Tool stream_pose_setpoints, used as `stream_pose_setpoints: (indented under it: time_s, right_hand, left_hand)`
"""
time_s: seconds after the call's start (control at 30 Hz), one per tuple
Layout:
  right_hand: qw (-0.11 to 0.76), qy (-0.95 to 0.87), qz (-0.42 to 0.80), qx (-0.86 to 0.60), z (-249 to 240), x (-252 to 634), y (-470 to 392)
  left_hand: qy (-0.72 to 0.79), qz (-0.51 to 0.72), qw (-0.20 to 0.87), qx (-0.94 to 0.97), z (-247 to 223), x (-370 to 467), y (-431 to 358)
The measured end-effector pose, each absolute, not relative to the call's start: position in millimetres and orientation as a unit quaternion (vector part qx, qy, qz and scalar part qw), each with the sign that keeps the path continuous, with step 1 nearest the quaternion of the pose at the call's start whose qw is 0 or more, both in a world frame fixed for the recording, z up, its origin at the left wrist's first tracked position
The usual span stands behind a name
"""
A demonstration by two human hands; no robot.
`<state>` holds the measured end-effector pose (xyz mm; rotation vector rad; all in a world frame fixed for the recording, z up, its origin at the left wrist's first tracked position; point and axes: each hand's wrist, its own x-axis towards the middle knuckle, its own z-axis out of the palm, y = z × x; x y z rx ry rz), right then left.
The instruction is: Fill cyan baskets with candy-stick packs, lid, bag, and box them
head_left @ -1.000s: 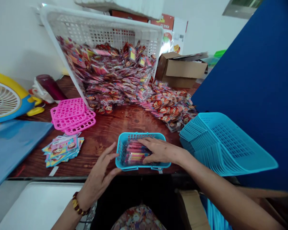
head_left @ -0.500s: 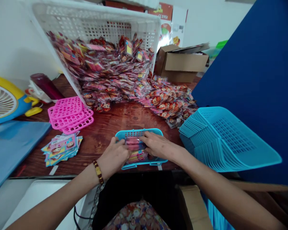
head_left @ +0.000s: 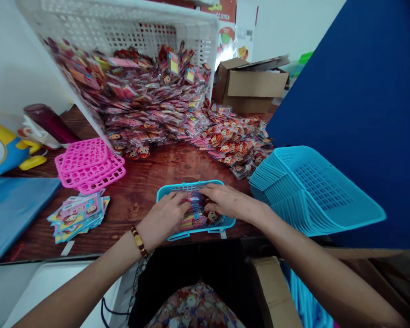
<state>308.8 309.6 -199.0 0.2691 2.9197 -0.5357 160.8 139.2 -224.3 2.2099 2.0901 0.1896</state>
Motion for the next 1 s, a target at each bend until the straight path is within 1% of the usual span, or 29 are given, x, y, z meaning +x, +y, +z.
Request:
stream_pose_setpoints:
  time_s: [0.13, 0.23, 0.33, 0.43, 0.47, 0.53, 0.63, 0.7, 0.8, 0.87, 1.0]
  right_hand:
    - [0.114, 0.982, -0.106, 0.111, -213.5, 302.3, 300.3]
    - [0.108, 0.981, -0.125, 0.099, -213.8, 305.9, 303.9]
    - [0.052, 0.979, -0.176, 0.09, -199.2, 316.3, 312.2]
    - [-0.005, 0.978, -0.183, 0.1, -185.3, 322.7, 311.7]
    - [-0.005, 0.979, -0.183, 0.092, -184.2, 322.5, 308.8]
    - [0.031, 0.981, -0.18, 0.072, -188.0, 319.3, 300.7]
    - [0.087, 0.98, -0.167, 0.069, -200.1, 311.9, 290.5]
    - [0.083, 0.979, -0.165, 0.083, -204.1, 309.8, 288.1]
    - [0.038, 0.978, -0.175, 0.106, -197.5, 317.3, 288.3]
    - [-0.012, 0.973, -0.199, 0.117, -188.3, 331.8, 288.3]
    - [-0.172, 0.931, -0.293, 0.133, -179.0, 380.8, 284.6]
  left_hand:
    - [0.692, 0.0, 0.071, 0.718, -224.6, 163.5, 151.5]
    - [0.689, -0.019, 0.083, 0.72, -225.0, 163.1, 153.3]
    - [0.684, -0.021, 0.078, 0.725, -233.1, 161.8, 148.6]
    - [0.685, -0.011, 0.087, 0.723, -242.6, 159.3, 144.6]
    - [0.683, 0.001, 0.098, 0.724, -243.3, 157.7, 144.3]
    - [0.669, 0.032, 0.12, 0.733, -238.4, 152.2, 145.3]
    - [0.646, 0.066, 0.144, 0.746, -215.7, 139.5, 148.4]
    - [0.665, 0.057, 0.142, 0.731, -197.2, 132.3, 150.7]
    - [0.701, -0.007, 0.13, 0.701, -180.4, 132.2, 155.1]
    - [0.701, -0.048, 0.132, 0.7, -181.2, 139.8, 159.0]
    - [0.689, -0.094, 0.128, 0.707, -198.7, 160.1, 166.9]
